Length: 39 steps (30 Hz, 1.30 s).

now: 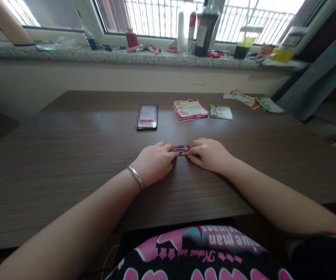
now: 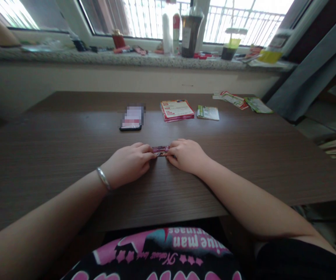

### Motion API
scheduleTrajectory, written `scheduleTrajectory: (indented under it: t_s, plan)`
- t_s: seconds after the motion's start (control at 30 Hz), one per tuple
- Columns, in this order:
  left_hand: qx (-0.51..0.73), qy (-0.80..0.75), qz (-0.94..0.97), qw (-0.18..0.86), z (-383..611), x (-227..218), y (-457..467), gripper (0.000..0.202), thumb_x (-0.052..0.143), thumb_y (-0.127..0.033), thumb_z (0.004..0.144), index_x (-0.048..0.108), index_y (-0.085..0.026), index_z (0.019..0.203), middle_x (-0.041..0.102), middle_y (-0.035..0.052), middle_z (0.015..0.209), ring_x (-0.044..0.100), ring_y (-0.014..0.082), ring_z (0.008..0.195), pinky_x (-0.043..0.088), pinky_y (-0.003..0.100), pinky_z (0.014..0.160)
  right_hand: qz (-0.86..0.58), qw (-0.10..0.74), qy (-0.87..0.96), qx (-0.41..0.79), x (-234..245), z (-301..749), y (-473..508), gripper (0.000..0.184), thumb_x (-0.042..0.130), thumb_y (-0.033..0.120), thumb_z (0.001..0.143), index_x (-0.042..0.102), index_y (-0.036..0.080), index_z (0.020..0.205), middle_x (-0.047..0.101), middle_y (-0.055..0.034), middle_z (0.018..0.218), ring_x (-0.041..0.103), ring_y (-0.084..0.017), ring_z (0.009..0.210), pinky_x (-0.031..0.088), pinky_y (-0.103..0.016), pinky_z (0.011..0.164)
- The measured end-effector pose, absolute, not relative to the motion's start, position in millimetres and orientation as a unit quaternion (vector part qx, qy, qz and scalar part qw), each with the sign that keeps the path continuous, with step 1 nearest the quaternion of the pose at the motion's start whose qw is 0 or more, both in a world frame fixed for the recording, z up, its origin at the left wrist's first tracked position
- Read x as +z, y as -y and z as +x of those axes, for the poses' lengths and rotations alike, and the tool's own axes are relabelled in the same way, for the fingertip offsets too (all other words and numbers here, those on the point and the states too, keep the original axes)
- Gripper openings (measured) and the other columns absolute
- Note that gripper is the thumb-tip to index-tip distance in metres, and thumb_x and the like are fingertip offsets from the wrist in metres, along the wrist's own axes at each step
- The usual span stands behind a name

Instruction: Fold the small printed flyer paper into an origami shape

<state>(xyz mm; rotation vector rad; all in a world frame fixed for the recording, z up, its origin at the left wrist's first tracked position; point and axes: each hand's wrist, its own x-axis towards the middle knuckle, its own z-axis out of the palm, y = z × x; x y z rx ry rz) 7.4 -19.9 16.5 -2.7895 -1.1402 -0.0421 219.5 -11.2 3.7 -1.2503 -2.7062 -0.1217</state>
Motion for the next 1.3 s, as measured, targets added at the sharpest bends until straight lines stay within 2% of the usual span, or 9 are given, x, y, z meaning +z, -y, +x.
scheduleTrajectory:
  t_s: [0.3, 0.47, 0.67, 0.77, 0.93, 1.07, 1.3]
  plan:
    - [-0.009, 0.399, -0.915, 0.061, 6, 18, 19, 0.025, 0.044, -0.022, 0.085, 0.069, -0.018, 0.088, 0.067, 0.0056, 0.095, 0.061, 0.0217, 0.086, 0.049, 0.033, 0.077, -0.440, 0.058, 0.895, -0.037, 7, 218, 16, 0.027, 0.047, 0.035, 0.088, 0.071, 0.023, 0.093, 0.067, -0.0052, 0.091, 0.060, -0.019, 0.084, 0.041, -0.029, 0.069]
    - [-0.009, 0.394, -0.917, 0.068, 7, 17, 18, 0.026, 0.043, -0.022, 0.085, 0.068, -0.018, 0.087, 0.066, 0.0059, 0.093, 0.060, 0.0217, 0.086, 0.049, 0.033, 0.076, -0.426, 0.069, 0.902, 0.000, 8, 221, 14, 0.025, 0.052, 0.034, 0.086, 0.073, 0.023, 0.092, 0.067, -0.0059, 0.091, 0.059, -0.020, 0.087, 0.043, -0.031, 0.076]
    - [-0.020, 0.391, -0.919, 0.044, 2, 16, 13, 0.026, 0.043, -0.020, 0.084, 0.067, -0.018, 0.092, 0.065, 0.0053, 0.094, 0.059, 0.0202, 0.089, 0.049, 0.030, 0.078, -0.351, 0.106, 0.925, 0.098, 2, 237, 1, 0.025, 0.055, 0.028, 0.086, 0.071, 0.021, 0.104, 0.068, -0.0062, 0.094, 0.059, -0.018, 0.089, 0.045, -0.031, 0.083]
    - [-0.018, 0.383, -0.923, 0.032, -1, 16, 12, 0.027, 0.042, -0.021, 0.085, 0.066, -0.019, 0.097, 0.065, 0.0043, 0.094, 0.059, 0.0195, 0.089, 0.048, 0.030, 0.080, -0.331, 0.133, 0.926, 0.121, -2, 243, -4, 0.023, 0.052, 0.026, 0.088, 0.073, 0.020, 0.098, 0.069, -0.0061, 0.092, 0.060, -0.016, 0.086, 0.045, -0.030, 0.083]
    - [-0.029, 0.375, -0.925, 0.046, -1, 15, 15, 0.034, 0.042, -0.022, 0.087, 0.061, -0.026, 0.115, 0.066, 0.0033, 0.098, 0.059, 0.0201, 0.090, 0.048, 0.031, 0.076, -0.366, 0.123, 0.918, 0.092, -3, 239, -1, 0.021, 0.055, 0.028, 0.086, 0.073, 0.020, 0.092, 0.068, -0.0063, 0.088, 0.060, -0.017, 0.085, 0.045, -0.029, 0.078]
    - [-0.018, 0.374, -0.925, 0.070, 3, 15, 18, 0.030, 0.043, -0.022, 0.088, 0.066, -0.022, 0.108, 0.064, 0.0068, 0.097, 0.057, 0.0213, 0.088, 0.048, 0.031, 0.071, -0.401, 0.125, 0.904, 0.075, -2, 233, 3, 0.022, 0.054, 0.030, 0.086, 0.073, 0.020, 0.086, 0.066, -0.0058, 0.086, 0.058, -0.016, 0.081, 0.043, -0.028, 0.074]
    - [-0.007, 0.367, -0.928, 0.063, 6, 18, 21, 0.029, 0.043, -0.019, 0.088, 0.066, -0.019, 0.107, 0.063, 0.0086, 0.099, 0.056, 0.0208, 0.090, 0.048, 0.032, 0.076, -0.371, 0.102, 0.923, -0.034, 0, 228, 7, 0.026, 0.050, 0.033, 0.089, 0.071, 0.017, 0.086, 0.065, -0.0072, 0.086, 0.054, -0.017, 0.080, 0.039, -0.030, 0.074]
